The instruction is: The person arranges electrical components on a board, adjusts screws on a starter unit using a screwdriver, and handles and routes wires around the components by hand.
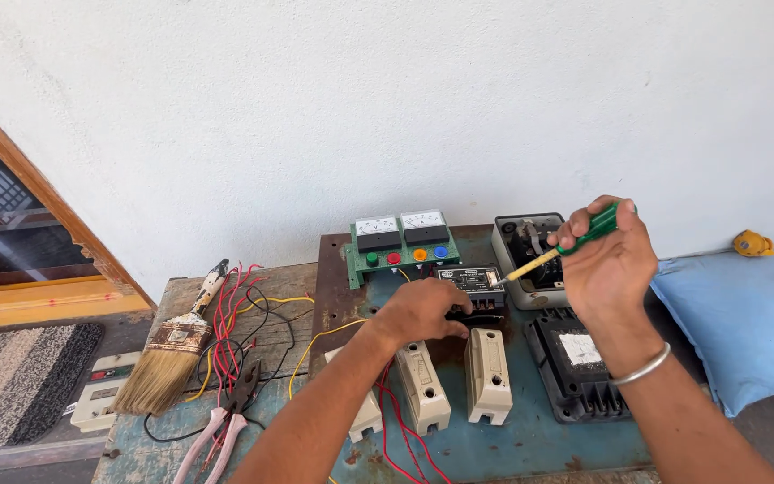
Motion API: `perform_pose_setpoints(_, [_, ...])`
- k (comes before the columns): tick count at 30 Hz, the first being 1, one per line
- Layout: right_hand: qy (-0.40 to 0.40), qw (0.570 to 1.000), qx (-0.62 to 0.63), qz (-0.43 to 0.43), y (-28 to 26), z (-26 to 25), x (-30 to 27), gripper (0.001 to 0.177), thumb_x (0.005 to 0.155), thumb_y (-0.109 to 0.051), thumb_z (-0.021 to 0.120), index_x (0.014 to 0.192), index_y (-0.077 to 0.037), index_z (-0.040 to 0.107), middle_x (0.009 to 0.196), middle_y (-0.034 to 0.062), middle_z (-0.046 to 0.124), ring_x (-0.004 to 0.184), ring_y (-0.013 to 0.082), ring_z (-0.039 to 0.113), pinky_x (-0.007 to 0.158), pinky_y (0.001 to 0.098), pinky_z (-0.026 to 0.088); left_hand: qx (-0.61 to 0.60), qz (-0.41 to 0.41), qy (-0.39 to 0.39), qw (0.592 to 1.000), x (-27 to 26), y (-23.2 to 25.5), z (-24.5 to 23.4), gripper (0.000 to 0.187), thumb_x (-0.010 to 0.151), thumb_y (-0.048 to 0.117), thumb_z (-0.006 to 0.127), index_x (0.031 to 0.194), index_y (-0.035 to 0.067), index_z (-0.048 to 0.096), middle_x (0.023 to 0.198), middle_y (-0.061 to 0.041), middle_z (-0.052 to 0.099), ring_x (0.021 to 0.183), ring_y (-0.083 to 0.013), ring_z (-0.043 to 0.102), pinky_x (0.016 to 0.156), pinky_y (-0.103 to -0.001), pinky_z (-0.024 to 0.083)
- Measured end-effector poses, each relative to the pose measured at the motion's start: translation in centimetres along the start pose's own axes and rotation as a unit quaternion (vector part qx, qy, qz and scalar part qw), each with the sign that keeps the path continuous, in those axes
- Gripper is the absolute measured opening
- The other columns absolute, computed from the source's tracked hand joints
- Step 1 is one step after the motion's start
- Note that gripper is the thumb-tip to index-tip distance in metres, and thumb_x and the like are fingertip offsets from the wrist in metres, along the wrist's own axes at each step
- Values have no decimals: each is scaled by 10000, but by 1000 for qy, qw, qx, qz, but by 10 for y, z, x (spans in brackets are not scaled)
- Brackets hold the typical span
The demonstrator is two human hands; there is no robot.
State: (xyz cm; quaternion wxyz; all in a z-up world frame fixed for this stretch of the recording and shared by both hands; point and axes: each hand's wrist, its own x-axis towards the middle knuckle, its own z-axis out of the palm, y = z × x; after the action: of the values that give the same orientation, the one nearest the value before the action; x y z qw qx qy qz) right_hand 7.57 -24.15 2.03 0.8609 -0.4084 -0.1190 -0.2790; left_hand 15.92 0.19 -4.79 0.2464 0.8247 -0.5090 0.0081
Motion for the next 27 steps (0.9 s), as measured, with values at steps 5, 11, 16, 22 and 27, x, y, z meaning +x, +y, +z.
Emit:
perform_pose_setpoints(5, [9, 1000, -15, -3, 7, 9, 7, 386, 1135, -411, 425, 954, -94, 548, 765, 85, 538, 736, 233, 506, 794, 433, 464, 1, -64, -19, 998, 5, -1, 6, 243, 855, 332, 743, 997, 138, 778, 1033, -79, 750, 971, -301, 720, 833, -431, 559])
perform_pose_setpoints(11, [-1, 1000, -20, 8, 17, 19, 6, 572, 1121, -550, 409, 763, -113, 495, 613, 49, 457, 571, 194, 423, 627, 401, 414, -130, -189, 66, 971, -18, -17, -16, 384, 1024, 347, 584, 891, 10, 711, 801, -195, 697, 784, -368, 708, 757, -462, 535])
perform_pose_setpoints(16, [-20, 997, -45, 63, 52, 33, 4, 567, 1076, -521, 412, 681, -117, 462, 541, 39, 416, 500, 192, 375, 565, 388, 382, -132, -271, 83, 950, -33, -19, 0, 489, 1045, 390, 489, 851, 23, 747, 804, -214, 721, 803, -419, 702, 781, -497, 536])
perform_pose_setpoints(22, [-12, 995, -64, 81, 66, 37, 6, 500, 1050, -437, 406, 667, -120, 453, 525, 32, 407, 482, 177, 360, 551, 380, 389, -86, -301, 51, 948, -34, -13, 3, 470, 1036, 398, 487, 879, 39, 746, 827, -223, 721, 851, -442, 694, 810, -533, 530])
perform_pose_setpoints(27, [12, 993, -60, 99, 69, 39, 11, 482, 1042, -417, 411, 657, -127, 441, 508, 23, 382, 459, 171, 342, 527, 373, 375, -68, -304, 48, 949, -31, -6, -1, 467, 1028, 408, 495, 871, 47, 747, 803, -211, 723, 840, -428, 703, 803, -531, 539])
